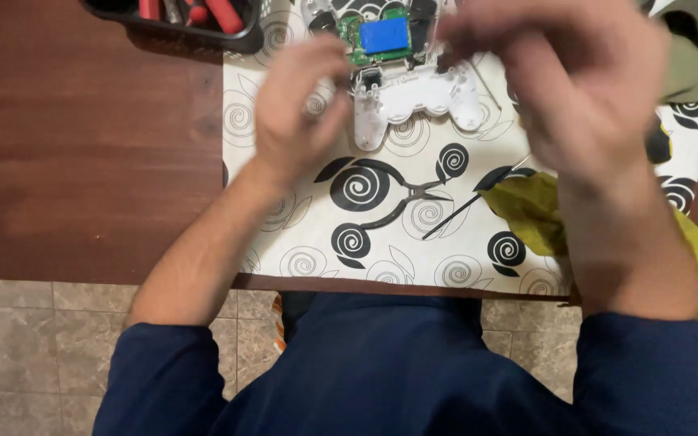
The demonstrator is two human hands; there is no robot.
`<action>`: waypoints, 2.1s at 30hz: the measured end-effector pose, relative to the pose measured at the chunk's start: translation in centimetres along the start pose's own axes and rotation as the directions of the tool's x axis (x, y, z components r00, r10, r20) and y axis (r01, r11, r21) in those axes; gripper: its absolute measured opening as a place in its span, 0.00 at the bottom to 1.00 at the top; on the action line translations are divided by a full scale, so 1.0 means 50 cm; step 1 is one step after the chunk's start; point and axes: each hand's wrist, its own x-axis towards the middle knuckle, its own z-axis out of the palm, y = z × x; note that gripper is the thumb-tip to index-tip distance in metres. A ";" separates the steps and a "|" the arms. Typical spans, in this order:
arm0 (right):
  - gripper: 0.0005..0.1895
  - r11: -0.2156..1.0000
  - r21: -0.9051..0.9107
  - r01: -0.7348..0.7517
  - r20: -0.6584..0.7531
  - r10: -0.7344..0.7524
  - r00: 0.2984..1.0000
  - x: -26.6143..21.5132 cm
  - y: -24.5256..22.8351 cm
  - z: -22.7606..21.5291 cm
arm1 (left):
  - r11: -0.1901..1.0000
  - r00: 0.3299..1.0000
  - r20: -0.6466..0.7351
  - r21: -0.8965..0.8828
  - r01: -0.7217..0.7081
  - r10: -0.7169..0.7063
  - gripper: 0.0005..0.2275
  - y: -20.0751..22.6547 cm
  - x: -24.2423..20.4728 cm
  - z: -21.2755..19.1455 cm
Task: Reassembling a game controller by aligning and snapping the shell pieces together.
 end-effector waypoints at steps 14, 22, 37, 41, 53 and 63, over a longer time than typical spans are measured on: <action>0.27 0.714 0.295 -0.634 0.577 0.396 0.714 -0.125 -0.184 0.012 | 0.975 0.884 0.468 0.193 -0.111 0.008 0.27 0.013 -0.040 0.117; 0.20 0.816 0.331 -0.473 0.547 0.243 0.801 -0.169 -0.160 -0.010 | 0.953 0.939 0.309 0.208 -0.222 0.151 0.07 0.014 -0.088 0.157; 0.08 0.924 0.350 -0.152 0.490 -0.043 0.871 -0.211 -0.146 0.012 | 0.953 0.935 0.326 0.212 -0.218 0.141 0.06 0.038 -0.097 0.141; 0.07 0.932 0.353 -0.086 0.489 -0.105 0.866 -0.213 -0.136 0.021 | 0.950 0.933 0.326 0.214 -0.228 0.151 0.06 0.033 -0.098 0.140; 0.09 0.982 -0.107 0.158 0.360 -0.110 0.927 -0.076 0.113 0.028 | 0.956 0.910 0.362 0.128 -0.264 0.203 0.06 0.038 -0.067 0.118; 0.44 0.880 -0.470 0.065 0.431 0.165 0.887 -0.167 0.218 0.003 | 0.927 0.897 0.322 0.120 -0.355 0.302 0.03 0.042 -0.073 0.134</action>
